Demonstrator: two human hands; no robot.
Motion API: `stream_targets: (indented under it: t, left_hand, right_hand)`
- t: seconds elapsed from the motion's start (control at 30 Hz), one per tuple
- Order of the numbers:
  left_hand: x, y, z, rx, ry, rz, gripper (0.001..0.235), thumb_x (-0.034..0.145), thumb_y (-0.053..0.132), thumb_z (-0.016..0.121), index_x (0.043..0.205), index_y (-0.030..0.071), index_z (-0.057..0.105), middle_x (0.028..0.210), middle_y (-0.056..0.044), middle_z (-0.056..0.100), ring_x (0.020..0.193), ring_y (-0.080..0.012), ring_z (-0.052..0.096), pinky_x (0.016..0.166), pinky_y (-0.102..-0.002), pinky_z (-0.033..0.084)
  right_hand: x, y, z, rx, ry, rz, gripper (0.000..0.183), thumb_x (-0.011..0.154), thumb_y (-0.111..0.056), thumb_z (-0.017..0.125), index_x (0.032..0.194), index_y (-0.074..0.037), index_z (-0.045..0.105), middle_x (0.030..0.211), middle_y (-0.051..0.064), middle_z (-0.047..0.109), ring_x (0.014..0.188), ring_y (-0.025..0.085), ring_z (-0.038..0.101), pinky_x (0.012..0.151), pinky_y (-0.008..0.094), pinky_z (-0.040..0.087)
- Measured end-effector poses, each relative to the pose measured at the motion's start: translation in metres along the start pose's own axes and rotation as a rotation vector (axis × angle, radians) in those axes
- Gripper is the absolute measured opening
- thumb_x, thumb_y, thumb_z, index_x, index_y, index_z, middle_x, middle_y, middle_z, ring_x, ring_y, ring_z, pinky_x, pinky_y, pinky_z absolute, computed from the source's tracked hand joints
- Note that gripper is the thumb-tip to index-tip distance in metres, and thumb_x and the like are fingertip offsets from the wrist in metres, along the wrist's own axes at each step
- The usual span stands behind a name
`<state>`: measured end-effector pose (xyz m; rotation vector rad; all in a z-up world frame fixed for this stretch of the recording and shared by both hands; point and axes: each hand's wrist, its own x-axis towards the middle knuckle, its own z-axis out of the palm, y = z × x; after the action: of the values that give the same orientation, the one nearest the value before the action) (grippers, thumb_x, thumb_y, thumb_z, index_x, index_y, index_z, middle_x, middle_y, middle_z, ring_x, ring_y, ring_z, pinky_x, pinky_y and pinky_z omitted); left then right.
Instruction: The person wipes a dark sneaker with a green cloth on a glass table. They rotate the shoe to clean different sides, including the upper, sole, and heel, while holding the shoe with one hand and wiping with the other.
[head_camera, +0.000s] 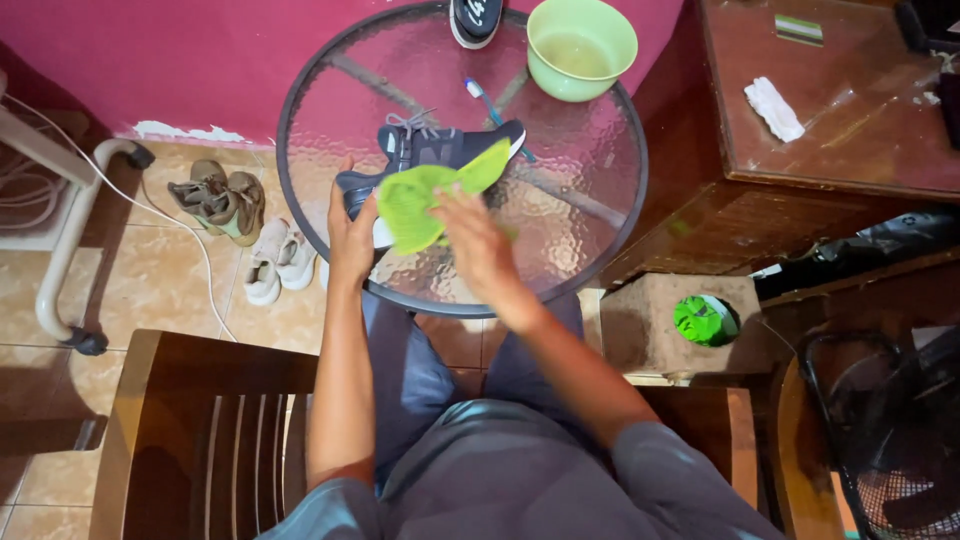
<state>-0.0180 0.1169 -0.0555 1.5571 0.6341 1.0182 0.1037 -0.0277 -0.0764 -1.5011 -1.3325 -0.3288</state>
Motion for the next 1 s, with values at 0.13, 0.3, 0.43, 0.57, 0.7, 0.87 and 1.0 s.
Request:
stream_targets:
  t: [0.13,0.3,0.43,0.57,0.7,0.87,1.0]
  left_hand:
    - [0.014,-0.026,-0.011,0.017,-0.036,-0.042,0.067,0.097,0.038,0.071,0.156,0.019,0.043,0.134,-0.017,0.062,0.126,-0.0291,0.060,0.110,-0.044,0.042]
    - [0.024,-0.046,-0.013,-0.021,-0.058,-0.064,0.065,0.096,0.021,0.075,0.154,0.019,0.046,0.125,-0.017,0.064,0.117,-0.0263,0.060,0.103,-0.041,0.047]
    - [0.016,-0.023,-0.011,-0.002,-0.045,-0.076,0.056,0.095,0.028,0.077,0.145,0.018,0.053,0.124,-0.013,0.065,0.112,-0.0244,0.061,0.097,-0.045,0.049]
    - [0.008,-0.016,-0.008,-0.031,-0.047,-0.075,0.067,0.091,0.042,0.079,0.148,0.016,0.052,0.134,-0.017,0.061,0.127,-0.0273,0.055,0.110,-0.045,0.039]
    - [0.001,0.006,-0.010,0.013,-0.062,-0.127,0.071,0.089,0.046,0.079,0.148,0.020,0.052,0.140,-0.020,0.061,0.138,-0.0341,0.052,0.115,-0.046,0.034]
    - [0.001,0.020,-0.014,0.017,-0.136,-0.084,0.062,0.100,0.042,0.064,0.154,0.017,0.045,0.144,-0.028,0.055,0.142,-0.0431,0.044,0.118,-0.052,0.031]
    - [0.006,0.007,-0.017,-0.006,-0.174,0.011,0.052,0.105,0.018,0.051,0.156,0.010,0.040,0.145,-0.033,0.051,0.140,-0.0449,0.043,0.117,-0.057,0.031]
  right_hand:
    - [0.013,-0.043,-0.006,0.052,-0.131,-0.088,0.026,0.103,-0.010,0.056,0.121,-0.009,0.074,0.133,0.012,0.070,0.133,0.037,0.059,0.120,0.050,0.037]
    - [0.014,-0.025,-0.005,-0.181,-0.325,-0.311,0.051,0.090,-0.016,0.070,0.140,-0.026,0.063,0.159,0.008,0.048,0.149,0.036,0.043,0.123,0.056,0.029]
    - [0.009,0.012,-0.024,-0.191,-0.385,-0.329,0.064,0.084,0.001,0.056,0.143,-0.024,0.061,0.159,0.009,0.048,0.147,0.035,0.045,0.120,0.056,0.032]
    - [0.004,0.044,-0.058,-0.230,-0.205,-0.168,0.060,0.086,0.004,0.053,0.138,-0.022,0.065,0.150,0.005,0.058,0.145,0.032,0.047,0.120,0.055,0.026]
    - [0.014,0.044,-0.088,-0.168,0.017,0.242,0.059,0.091,0.007,0.052,0.147,-0.010,0.057,0.149,0.014,0.058,0.144,0.038,0.043,0.123,0.053,0.029]
    - [0.021,0.029,-0.039,-0.219,-0.125,0.289,0.058,0.089,-0.001,0.057,0.146,-0.013,0.057,0.155,0.016,0.050,0.149,0.042,0.034,0.124,0.057,0.020]
    - [0.018,0.001,0.021,-0.100,-0.220,0.023,0.044,0.093,-0.001,0.061,0.136,-0.013,0.064,0.149,0.016,0.056,0.148,0.044,0.037,0.126,0.058,0.019]
